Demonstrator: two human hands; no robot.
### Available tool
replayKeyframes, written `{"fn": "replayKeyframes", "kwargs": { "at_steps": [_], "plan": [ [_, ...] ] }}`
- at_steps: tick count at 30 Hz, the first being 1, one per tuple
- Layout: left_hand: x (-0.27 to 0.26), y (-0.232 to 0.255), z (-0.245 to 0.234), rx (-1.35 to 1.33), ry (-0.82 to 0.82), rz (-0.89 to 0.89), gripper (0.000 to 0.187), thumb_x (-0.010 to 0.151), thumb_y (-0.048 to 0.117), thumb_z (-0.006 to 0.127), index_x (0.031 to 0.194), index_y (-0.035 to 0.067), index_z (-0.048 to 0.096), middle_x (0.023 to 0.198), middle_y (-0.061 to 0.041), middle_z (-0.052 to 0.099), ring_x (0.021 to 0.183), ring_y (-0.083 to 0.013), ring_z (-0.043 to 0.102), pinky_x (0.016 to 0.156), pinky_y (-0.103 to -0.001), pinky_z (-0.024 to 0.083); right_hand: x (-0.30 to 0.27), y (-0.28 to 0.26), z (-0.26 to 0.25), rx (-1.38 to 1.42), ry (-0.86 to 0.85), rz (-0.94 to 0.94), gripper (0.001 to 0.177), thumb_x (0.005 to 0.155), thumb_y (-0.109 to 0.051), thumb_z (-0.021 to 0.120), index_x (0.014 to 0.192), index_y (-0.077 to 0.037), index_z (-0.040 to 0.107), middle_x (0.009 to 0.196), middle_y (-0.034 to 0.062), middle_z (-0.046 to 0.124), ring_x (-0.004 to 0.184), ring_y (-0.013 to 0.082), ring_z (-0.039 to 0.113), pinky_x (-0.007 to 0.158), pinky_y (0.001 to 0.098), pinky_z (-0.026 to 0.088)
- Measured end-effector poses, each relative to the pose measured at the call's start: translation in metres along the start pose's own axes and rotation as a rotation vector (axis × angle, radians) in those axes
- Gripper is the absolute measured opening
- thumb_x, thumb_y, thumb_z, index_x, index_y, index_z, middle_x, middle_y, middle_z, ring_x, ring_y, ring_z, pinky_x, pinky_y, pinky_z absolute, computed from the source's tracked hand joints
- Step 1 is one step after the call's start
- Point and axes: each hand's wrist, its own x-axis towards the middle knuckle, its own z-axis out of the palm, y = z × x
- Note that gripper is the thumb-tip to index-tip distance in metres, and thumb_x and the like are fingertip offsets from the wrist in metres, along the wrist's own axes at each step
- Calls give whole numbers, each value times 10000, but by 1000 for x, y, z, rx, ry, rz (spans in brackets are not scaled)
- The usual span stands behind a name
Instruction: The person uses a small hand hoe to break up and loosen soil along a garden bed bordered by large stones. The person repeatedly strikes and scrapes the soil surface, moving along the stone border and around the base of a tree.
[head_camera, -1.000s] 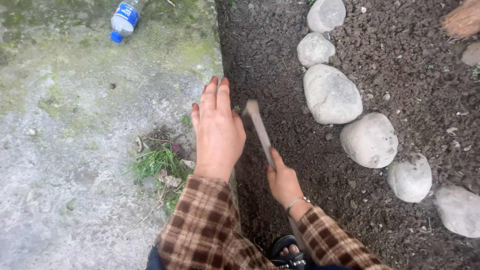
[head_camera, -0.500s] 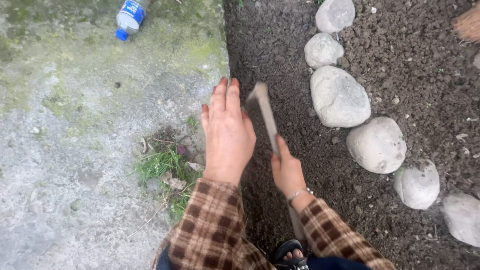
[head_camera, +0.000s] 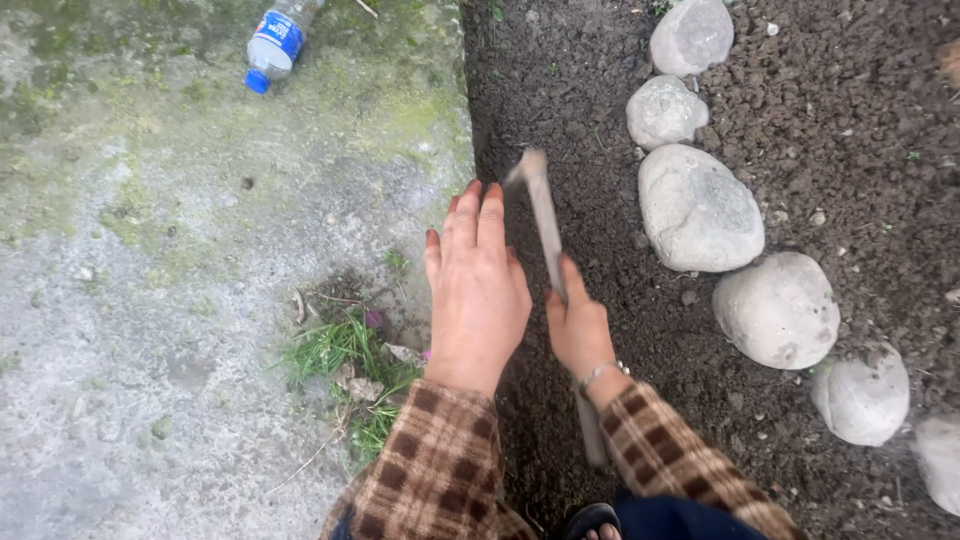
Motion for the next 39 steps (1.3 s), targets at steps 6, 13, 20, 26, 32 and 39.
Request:
{"fn": "replayKeyframes", "kwargs": {
  "at_steps": [6,13,20,26,32,39],
  "plan": [
    [-1,-1,2,21,-32,0,698,902,58,567,1566,84,353,1589,-174,349,1471,-382,360,1140,-641,292,63,25,32,-16,-74,-5,609,1007,-331,440,1585,-328,250,1348,334,563,1291,474,515,1113,573,426],
    [-5,8,-3,-6,-71,0,672,899,21,547,1546,57,366,1574,-205,359,1460,-408,362,1135,-650,283,48,45,12,-59,-76,75,584,953,-359,529,1525,-363,412,1349,253,607,1277,429,552,1086,509,476],
    [-4,11,4,18,-93,45,657,912,30,547,1541,53,359,1569,-209,358,1462,-402,367,1134,-652,286,96,87,10,-132,18,57,612,993,-342,483,1578,-347,303,1388,254,553,1286,434,537,1063,529,482],
    [-5,18,4,-2,-105,55,659,897,22,551,1533,44,376,1553,-217,375,1451,-406,380,1136,-656,272,59,85,-21,-137,-38,115,575,985,-296,500,1552,-303,401,1192,240,689,896,355,719,833,483,615],
    [-9,24,3,-7,-98,96,666,880,9,573,1520,31,392,1536,-230,392,1435,-415,399,1124,-669,287,58,79,-30,-134,195,43,595,1028,-278,470,1590,-326,279,1209,391,622,1185,517,585,1049,597,468],
    [-11,34,0,-8,-166,105,672,859,-13,589,1506,13,410,1525,-249,399,1430,-406,404,1128,-677,272,44,104,-40,-216,-74,190,601,960,-363,523,1548,-306,411,1345,251,626,1253,396,595,1070,500,499]
  ]
}}
